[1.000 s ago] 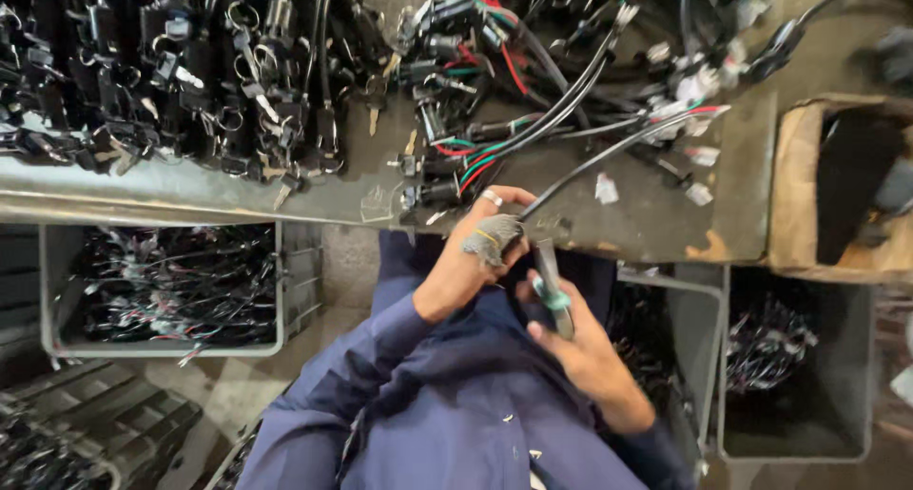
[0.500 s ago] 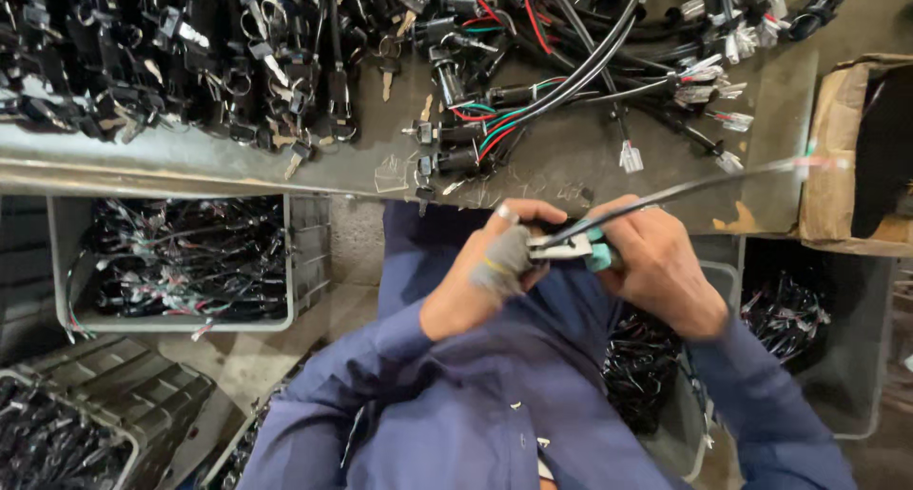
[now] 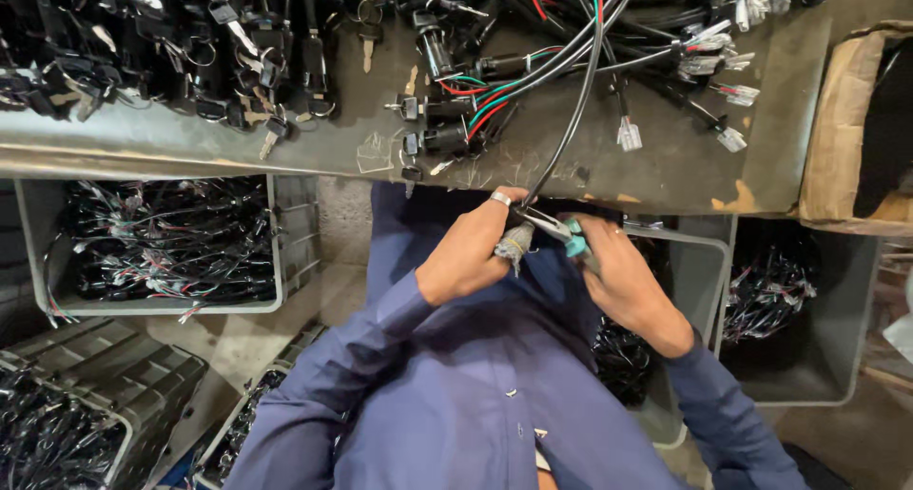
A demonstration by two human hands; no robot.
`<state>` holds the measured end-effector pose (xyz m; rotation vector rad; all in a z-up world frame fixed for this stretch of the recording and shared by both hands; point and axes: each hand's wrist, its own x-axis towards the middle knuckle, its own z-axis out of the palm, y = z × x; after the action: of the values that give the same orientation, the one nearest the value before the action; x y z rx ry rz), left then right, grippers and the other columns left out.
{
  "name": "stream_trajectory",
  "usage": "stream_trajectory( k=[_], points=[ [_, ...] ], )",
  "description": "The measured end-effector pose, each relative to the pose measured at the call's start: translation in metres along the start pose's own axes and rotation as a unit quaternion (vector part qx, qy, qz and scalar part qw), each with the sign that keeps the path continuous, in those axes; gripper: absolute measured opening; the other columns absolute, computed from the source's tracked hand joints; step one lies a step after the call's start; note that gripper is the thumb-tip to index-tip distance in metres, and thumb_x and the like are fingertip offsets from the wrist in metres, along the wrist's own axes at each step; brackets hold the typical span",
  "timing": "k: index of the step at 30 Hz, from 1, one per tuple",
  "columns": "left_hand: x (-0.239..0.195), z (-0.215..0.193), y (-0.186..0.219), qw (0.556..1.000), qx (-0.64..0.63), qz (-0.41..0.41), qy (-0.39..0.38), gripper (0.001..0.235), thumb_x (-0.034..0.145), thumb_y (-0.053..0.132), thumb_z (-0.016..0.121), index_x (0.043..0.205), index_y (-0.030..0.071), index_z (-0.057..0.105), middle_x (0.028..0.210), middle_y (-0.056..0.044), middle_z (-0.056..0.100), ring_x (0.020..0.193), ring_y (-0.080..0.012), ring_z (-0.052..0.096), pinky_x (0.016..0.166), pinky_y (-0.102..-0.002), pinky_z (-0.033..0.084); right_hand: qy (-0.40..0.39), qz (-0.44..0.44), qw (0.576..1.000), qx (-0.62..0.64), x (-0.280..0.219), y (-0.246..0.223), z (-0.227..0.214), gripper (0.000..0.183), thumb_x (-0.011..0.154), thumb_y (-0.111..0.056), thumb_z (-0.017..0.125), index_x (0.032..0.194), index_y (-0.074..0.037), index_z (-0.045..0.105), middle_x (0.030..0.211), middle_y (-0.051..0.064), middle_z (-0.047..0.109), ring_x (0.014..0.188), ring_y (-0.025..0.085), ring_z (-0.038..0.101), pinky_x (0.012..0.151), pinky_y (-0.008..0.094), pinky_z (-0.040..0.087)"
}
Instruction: The person repeatedly strips insulation from black wires using pliers, then places the processed wires into a bin below the workbench. The person handles each wire individually, stripping the outer sheath and inner insulation to expose the conductors.
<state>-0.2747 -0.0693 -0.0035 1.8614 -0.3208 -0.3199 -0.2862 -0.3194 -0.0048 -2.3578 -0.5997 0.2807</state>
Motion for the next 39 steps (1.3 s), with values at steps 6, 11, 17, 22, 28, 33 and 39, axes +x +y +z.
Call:
stream_trajectory(
  k=[6,11,17,22,28,33,39],
  points=[
    [-0.004,0.013,-0.014,0.987,-0.157,-0.043,-0.004,0.025,0.101,0.014,0.061,0.121,0.0,0.053,0.089,-0.016,0.068,0.081,-0.0262,0.065,0.074,-0.037,0.055,-0.013,-0.039,0.994,-0.102,0.004,0.001,0.0,0.054,0.076,0.009,0.064,0.128,0.004,0.052,0.114,0.025,0.06,0.107,0.044,0.059,0.093,0.049,0.048],
    [-0.003,0.013,-0.02,0.985,-0.147,-0.091,-0.024,0.024,0.1,0.017,0.061,0.114,0.0,0.05,0.083,-0.012,0.068,0.073,-0.0191,0.062,0.067,-0.035,0.052,0.0,-0.059,0.995,-0.078,0.004,0.003,0.0,0.053,0.077,0.01,0.061,0.129,0.005,0.052,0.115,0.026,0.061,0.11,0.044,0.058,0.094,0.047,0.048],
    [-0.004,0.002,-0.015,0.989,-0.111,-0.089,-0.034,0.025,0.1,0.016,0.06,0.115,0.0,0.05,0.079,-0.014,0.066,0.071,-0.0217,0.063,0.066,-0.036,0.051,-0.075,-0.005,0.997,0.026,0.003,0.021,0.007,0.054,0.077,0.012,0.061,0.13,0.002,0.054,0.113,0.023,0.065,0.106,0.042,0.064,0.089,0.045,0.052],
    [-0.006,-0.001,-0.008,0.991,-0.102,-0.083,-0.017,0.025,0.099,0.017,0.061,0.115,0.0,0.05,0.08,-0.015,0.066,0.071,-0.0249,0.066,0.066,-0.037,0.051,-0.049,-0.004,0.995,0.09,-0.001,0.023,0.024,0.057,0.078,0.012,0.062,0.134,0.004,0.052,0.122,0.024,0.064,0.112,0.042,0.064,0.091,0.043,0.052],
    [-0.007,0.001,-0.008,0.99,-0.089,-0.105,-0.012,0.028,0.096,0.015,0.061,0.116,-0.001,0.049,0.08,-0.017,0.068,0.072,-0.03,0.067,0.066,-0.04,0.051,-0.03,0.031,0.997,0.064,-0.003,0.021,0.035,0.051,0.08,0.008,0.067,0.129,0.001,0.057,0.118,0.023,0.066,0.111,0.042,0.064,0.093,0.043,0.052],
    [-0.011,0.009,-0.006,0.996,0.038,-0.072,0.034,0.03,0.097,0.013,0.063,0.119,-0.001,0.048,0.088,-0.024,0.069,0.084,-0.0448,0.066,0.069,-0.05,0.05,-0.011,0.013,0.998,0.054,-0.001,0.024,0.037,0.038,0.084,0.006,0.066,0.121,0.001,0.059,0.105,0.024,0.068,0.098,0.043,0.066,0.082,0.046,0.054],
    [-0.016,0.024,0.001,0.962,0.231,-0.045,0.139,0.042,0.081,0.003,0.061,0.121,-0.001,0.05,0.109,-0.025,0.067,0.075,-0.0448,0.066,0.061,-0.055,0.05,0.024,0.069,0.997,0.015,-0.005,-0.002,0.04,0.028,0.088,0.0,0.065,0.115,0.001,0.058,0.089,0.027,0.066,0.083,0.049,0.065,0.067,0.05,0.052]
  ],
)
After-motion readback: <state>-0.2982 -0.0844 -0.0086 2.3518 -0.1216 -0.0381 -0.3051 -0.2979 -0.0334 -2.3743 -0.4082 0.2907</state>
